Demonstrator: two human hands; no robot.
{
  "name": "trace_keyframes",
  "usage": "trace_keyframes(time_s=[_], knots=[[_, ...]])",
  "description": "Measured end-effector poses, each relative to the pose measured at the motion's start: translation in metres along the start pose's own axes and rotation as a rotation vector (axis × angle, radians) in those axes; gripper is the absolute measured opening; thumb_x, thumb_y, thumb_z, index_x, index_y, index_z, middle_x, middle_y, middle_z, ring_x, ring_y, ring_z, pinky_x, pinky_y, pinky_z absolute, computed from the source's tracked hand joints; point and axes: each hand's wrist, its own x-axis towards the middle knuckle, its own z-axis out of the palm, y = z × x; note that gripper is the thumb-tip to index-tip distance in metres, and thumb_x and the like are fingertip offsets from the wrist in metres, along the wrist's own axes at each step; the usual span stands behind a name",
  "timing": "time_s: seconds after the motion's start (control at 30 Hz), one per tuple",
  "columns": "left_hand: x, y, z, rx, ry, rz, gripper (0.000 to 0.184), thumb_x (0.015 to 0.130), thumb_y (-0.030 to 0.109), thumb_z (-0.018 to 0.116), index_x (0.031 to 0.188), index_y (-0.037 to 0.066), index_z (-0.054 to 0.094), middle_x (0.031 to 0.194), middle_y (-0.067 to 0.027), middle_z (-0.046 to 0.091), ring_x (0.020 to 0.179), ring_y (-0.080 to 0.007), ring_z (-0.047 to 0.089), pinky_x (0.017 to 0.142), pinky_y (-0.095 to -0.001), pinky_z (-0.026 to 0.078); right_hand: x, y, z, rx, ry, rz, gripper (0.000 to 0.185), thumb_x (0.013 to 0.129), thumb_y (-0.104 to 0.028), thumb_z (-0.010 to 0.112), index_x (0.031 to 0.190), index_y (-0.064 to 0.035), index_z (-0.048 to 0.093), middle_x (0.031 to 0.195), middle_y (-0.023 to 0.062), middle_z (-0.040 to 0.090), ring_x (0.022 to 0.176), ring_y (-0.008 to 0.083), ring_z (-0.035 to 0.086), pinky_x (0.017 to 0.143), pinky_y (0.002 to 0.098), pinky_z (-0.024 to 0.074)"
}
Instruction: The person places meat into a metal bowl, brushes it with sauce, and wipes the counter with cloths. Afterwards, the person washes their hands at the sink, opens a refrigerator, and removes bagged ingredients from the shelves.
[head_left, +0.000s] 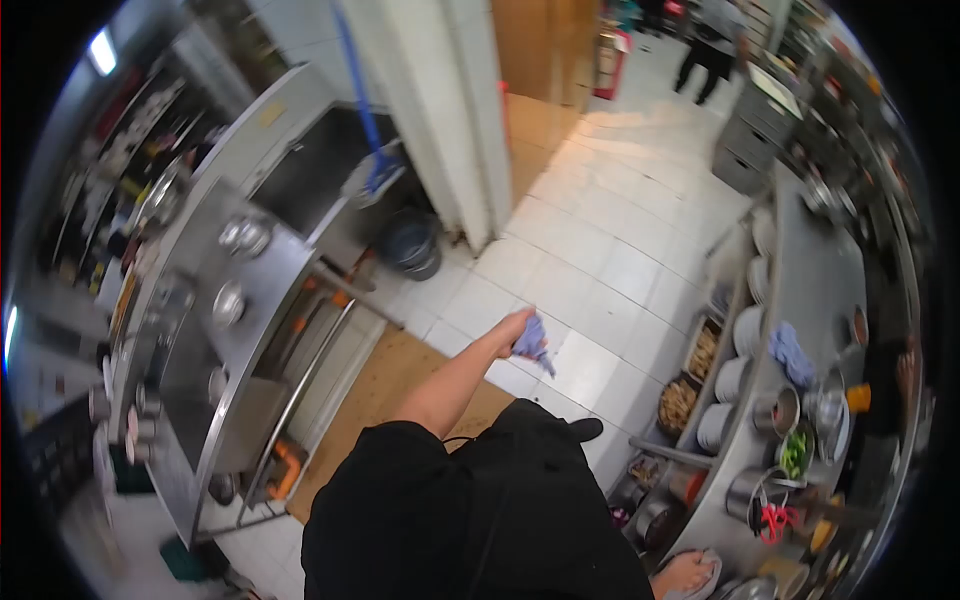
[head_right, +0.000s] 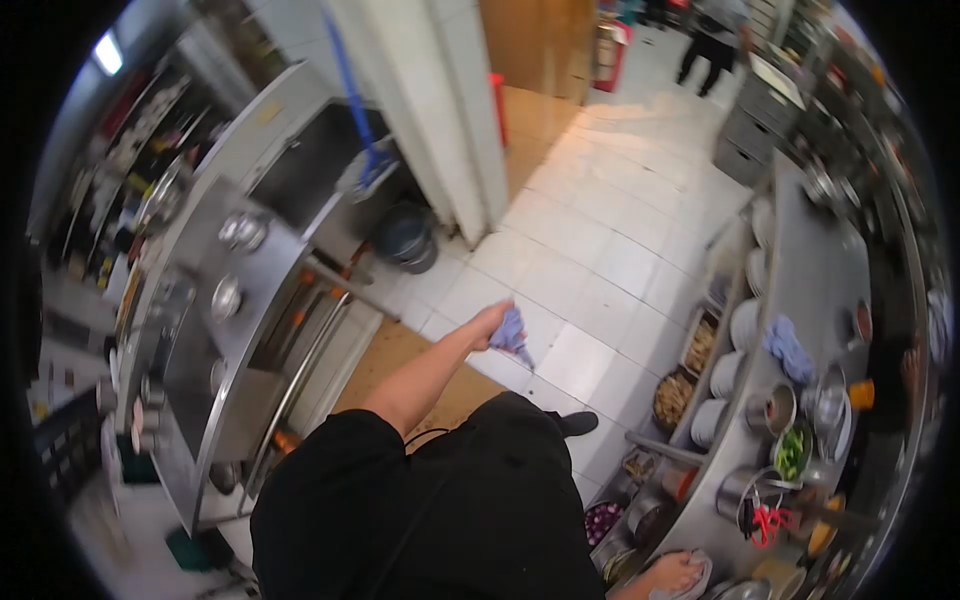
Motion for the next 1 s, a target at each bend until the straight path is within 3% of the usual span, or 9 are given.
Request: trace_keyframes(time_s=[0.07,0.37,0.43,0.57,0.73,0.8,0.87,0.93,1.0], knots=[[-0.012,-0.057,-0.096,-0.014,0.342,-0.036,0.024,0.09,0.022,0.059,0.091,-0.001,0.06,0.08,-0.015,0.063,0.069,-0.0274,0.068,0.058,-0.0459,0.058,-0.003,-0.004,-0.003,-0.006,-0.004,-0.081,0.054,0.097,-0.047,0.051,0.144,-0.0195,0.049,0.132,0.0194,0.057,0.122,0.0373,0.055,0.094,0.0512,0.0487],[-0.201,-0.054,-0.342,-0.642,0.904,0.011,0.026,0.098,0.028,0.06,0.095,0.002,0.062,0.074,-0.0133,0.064,0.047,-0.0232,0.056,0.033,-0.0393,0.042,-0.021,-0.04,-0.016,-0.072,-0.021,-0.308,0.051,0.098,-0.043,0.049,0.142,-0.0175,0.05,0.13,0.0188,0.059,0.118,0.0362,0.057,0.093,0.0502,0.0493],[-0.238,0.009,-0.406,-0.679,0.944,0.307,0.038,0.1,0.037,0.058,0.113,0.001,0.062,0.101,-0.0156,0.065,0.083,-0.0301,0.067,0.067,-0.0491,0.059,-0.028,-0.05,-0.021,-0.089,-0.025,-0.34,0.05,0.099,-0.042,0.048,0.142,-0.0171,0.051,0.129,0.0187,0.059,0.117,0.0359,0.058,0.093,0.05,0.0494],[-0.376,0.18,-0.468,-1.054,0.708,1.156,0.096,0.089,0.074,0.049,0.15,0.002,0.03,0.151,-0.0184,0.038,0.134,-0.0403,0.043,0.107,-0.0615,0.036,-0.041,-0.061,-0.028,-0.138,-0.03,-0.382,0.048,0.099,-0.04,0.048,0.141,-0.0162,0.051,0.128,0.0184,0.06,0.115,0.0354,0.059,0.092,0.0496,0.0497],[-0.345,0.262,-0.44,-0.473,0.941,1.023,0.103,0.083,0.073,0.057,0.158,0.014,0.018,0.164,-0.0154,0.017,0.146,-0.0372,0.021,0.109,-0.06,0.032,-0.054,-0.07,-0.035,-0.197,-0.057,-0.421,0.047,0.1,-0.038,0.047,0.14,-0.0151,0.052,0.126,0.0181,0.06,0.113,0.0348,0.06,0.092,0.049,0.05],[-0.267,0.252,-0.411,-0.211,0.895,0.854,0.089,0.086,0.067,0.058,0.154,0.015,0.032,0.155,-0.0148,0.035,0.138,-0.0339,0.036,0.104,-0.0539,0.039,-0.058,-0.066,-0.038,-0.222,-0.077,-0.411,0.046,0.1,-0.037,0.046,0.14,-0.0146,0.053,0.126,0.018,0.061,0.112,0.0346,0.06,0.091,0.0488,0.0502],[-0.142,0.214,-0.409,-0.192,0.722,0.467,0.047,0.095,0.051,0.053,0.12,0.013,0.065,0.096,-0.0106,0.065,0.093,-0.0239,0.062,0.086,-0.0404,0.049,-0.06,-0.055,-0.04,-0.24,-0.09,-0.41,0.045,0.101,-0.036,0.046,0.139,-0.0142,0.053,0.125,0.0178,0.061,0.111,0.0343,0.061,0.091,0.0485,0.0503],[-0.009,0.126,-0.355,0.27,0.845,0.622,0.037,0.096,0.044,0.052,0.073,0.015,0.056,0.061,-0.0037,0.051,0.053,-0.0216,0.051,0.05,-0.0447,0.04,-0.061,-0.042,-0.031,-0.26,-0.113,-0.415,0.045,0.101,-0.035,0.045,0.139,-0.0137,0.053,0.125,0.0177,0.062,0.11,0.0341,0.061,0.091,0.0483,0.0504],[0.021,0.07,-0.238,-0.015,0.326,0.07,0.036,0.093,0.039,0.062,0.07,0.014,0.051,0.057,-0.0012,0.044,0.049,-0.0181,0.044,0.044,-0.0377,0.036,-0.046,-0.016,0.003,-0.318,-0.109,-0.455,0.044,0.101,-0.035,0.045,0.139,-0.0133,0.054,0.124,0.0175,0.062,0.109,0.0339,0.062,0.091,0.0481,0.0505]])
